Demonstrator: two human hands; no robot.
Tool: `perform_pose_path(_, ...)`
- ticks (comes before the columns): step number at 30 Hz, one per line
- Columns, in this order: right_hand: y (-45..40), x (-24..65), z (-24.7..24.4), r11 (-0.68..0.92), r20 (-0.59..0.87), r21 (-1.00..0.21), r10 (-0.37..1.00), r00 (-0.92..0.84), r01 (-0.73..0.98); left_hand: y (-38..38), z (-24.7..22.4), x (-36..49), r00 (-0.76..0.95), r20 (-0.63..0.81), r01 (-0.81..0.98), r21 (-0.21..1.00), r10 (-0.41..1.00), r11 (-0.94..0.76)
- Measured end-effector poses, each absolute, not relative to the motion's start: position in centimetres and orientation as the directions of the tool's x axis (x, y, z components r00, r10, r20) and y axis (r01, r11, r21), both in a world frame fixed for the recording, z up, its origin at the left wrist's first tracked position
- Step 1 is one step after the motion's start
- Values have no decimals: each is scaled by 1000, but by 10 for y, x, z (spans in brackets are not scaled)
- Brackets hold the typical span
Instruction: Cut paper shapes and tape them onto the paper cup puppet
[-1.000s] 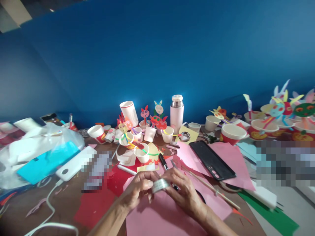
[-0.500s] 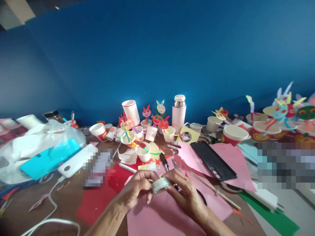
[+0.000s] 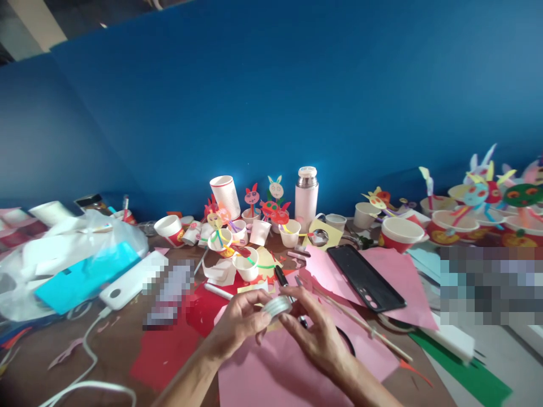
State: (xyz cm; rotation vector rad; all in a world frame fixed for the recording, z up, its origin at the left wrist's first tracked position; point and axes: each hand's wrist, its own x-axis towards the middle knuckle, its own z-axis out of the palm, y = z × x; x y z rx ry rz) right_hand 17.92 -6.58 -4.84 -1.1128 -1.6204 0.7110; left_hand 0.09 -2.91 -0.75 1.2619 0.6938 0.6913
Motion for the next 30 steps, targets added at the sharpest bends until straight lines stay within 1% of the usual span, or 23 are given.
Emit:
perform_pose_path(2, -64, 184, -45, 453, 452, -755, 883, -124, 474, -29, -10, 1, 588, -112, 25, 992, 801, 120)
perform_pose_path(3, -63, 186, -43, 469, 462, -725, 874, -149, 504, -29, -11, 1, 580, -120, 64, 993, 806, 101)
perform_pose_path(5, -62, 188, -43, 464, 442, -734, 881, -170, 495, -29, -11, 1, 576, -118, 102, 992, 809, 73)
perform_pose_path(7, -61, 187, -43, 392, 364, -822, 920, -149, 413, -28, -10, 0, 579, -99, 97, 994, 809, 52)
perform_pose_path(9, -62, 185, -44, 294, 270, -927, 954, -130, 234, -28, -6, -1, 595, -72, 54, 997, 800, 49)
perform_pose_path(11, -62, 183, -44, 222, 216, -974, 970, -107, 51, -28, -3, -2, 618, -41, -10, 998, 785, 60)
perform_pose_path(12, -62, 182, -43, 208, 207, -978, 974, -88, -1, -28, -2, -2, 632, -28, -44, 997, 774, 71)
perform_pose_path(16, -63, 179, -38, 182, 183, -983, 982, -36, -20, -30, -3, 0, 651, 4, -153, 980, 759, 126)
perform_pose_path(23, -64, 178, -44, 188, 192, -978, 981, -30, -94, -30, -14, 3, 666, -72, -204, 940, 743, 274)
perform_pose_path(26, -63, 180, -46, 205, 210, -975, 976, -54, -84, -30, -14, 4, 661, -108, -187, 935, 743, 302)
perform_pose_path(30, -62, 182, -43, 188, 196, -980, 966, -166, -61, -31, -11, 3, 646, -132, -118, 956, 752, 269)
